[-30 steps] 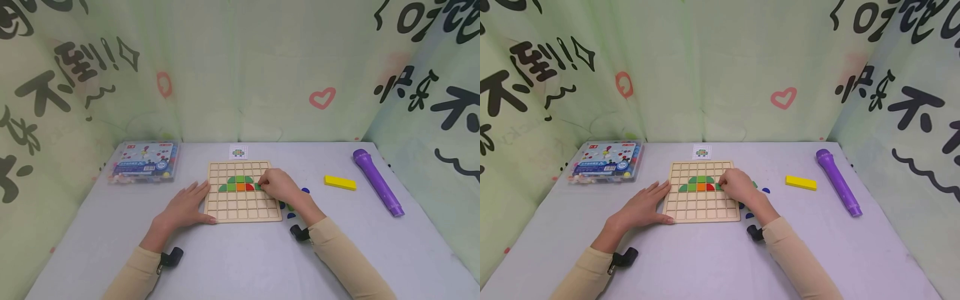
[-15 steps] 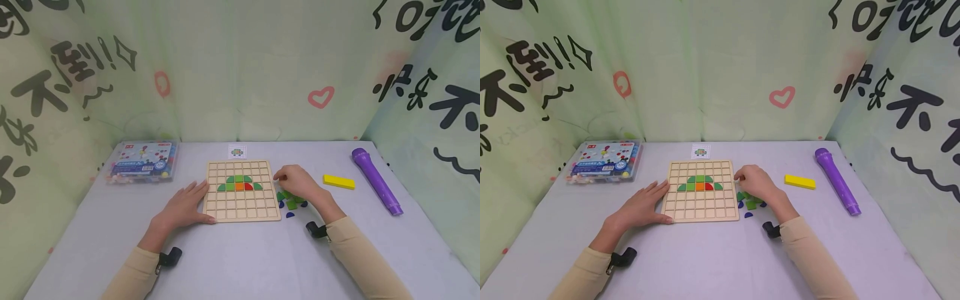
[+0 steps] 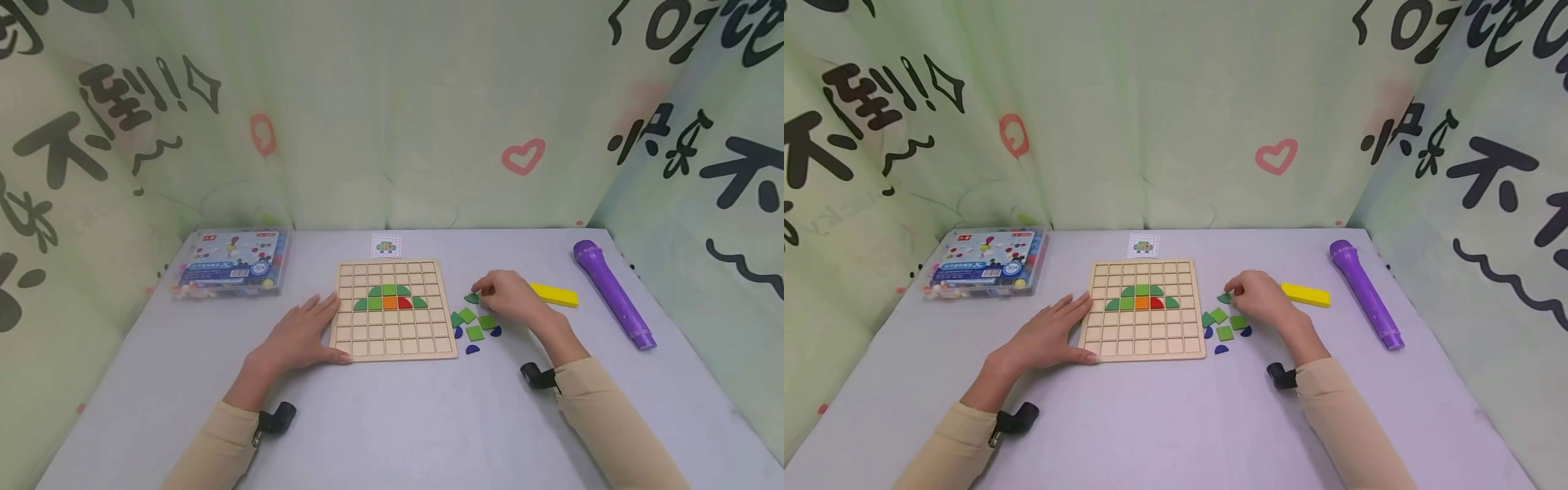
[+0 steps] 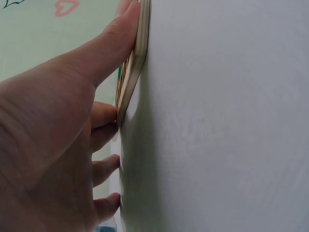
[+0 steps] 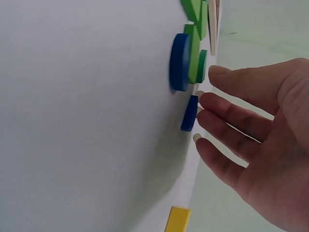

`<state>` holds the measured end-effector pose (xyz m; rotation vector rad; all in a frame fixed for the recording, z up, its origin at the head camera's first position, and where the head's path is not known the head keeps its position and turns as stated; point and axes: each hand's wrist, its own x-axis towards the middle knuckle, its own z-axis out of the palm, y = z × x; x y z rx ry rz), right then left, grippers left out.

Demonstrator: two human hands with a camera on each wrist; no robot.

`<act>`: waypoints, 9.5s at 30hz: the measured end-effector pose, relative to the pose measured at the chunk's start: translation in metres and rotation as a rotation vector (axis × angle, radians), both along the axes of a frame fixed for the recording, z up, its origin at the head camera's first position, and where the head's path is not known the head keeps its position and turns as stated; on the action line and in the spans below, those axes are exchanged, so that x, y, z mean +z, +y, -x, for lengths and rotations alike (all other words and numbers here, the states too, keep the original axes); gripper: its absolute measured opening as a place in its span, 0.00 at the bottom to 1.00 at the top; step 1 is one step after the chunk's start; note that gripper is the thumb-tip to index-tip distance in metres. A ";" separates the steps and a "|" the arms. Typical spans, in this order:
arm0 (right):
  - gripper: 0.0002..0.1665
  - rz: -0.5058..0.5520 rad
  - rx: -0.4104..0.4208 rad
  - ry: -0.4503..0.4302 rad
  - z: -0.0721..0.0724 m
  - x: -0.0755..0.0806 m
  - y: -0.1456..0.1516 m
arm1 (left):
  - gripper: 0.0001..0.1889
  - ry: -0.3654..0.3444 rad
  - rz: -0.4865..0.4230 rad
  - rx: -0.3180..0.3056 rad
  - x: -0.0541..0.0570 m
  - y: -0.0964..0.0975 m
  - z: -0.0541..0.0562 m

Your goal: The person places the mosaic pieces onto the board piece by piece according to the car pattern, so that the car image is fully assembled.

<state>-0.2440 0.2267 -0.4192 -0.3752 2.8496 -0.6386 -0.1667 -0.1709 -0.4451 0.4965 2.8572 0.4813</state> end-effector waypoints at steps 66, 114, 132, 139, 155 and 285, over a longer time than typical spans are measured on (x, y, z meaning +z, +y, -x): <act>0.03 0.202 0.246 0.022 -0.020 -0.005 -0.186 | 0.62 0.002 0.006 0.001 -0.003 -0.002 0.005; 0.10 0.095 0.191 0.046 -0.028 0.009 -0.126 | 0.62 -0.011 0.011 0.010 -0.004 -0.001 0.004; 0.15 -0.019 0.122 0.004 -0.022 0.009 -0.042 | 0.63 -0.023 0.012 0.018 -0.003 0.000 0.003; 0.15 -0.047 0.142 -0.048 -0.021 0.007 -0.032 | 0.63 -0.029 0.013 0.020 -0.004 -0.001 0.003; 0.08 0.058 0.075 0.107 -0.020 0.003 -0.044 | 0.63 -0.036 0.013 0.013 -0.004 -0.003 0.003; 0.09 0.118 0.107 0.083 -0.039 0.007 -0.055 | 0.62 0.000 0.016 0.006 -0.008 -0.001 0.004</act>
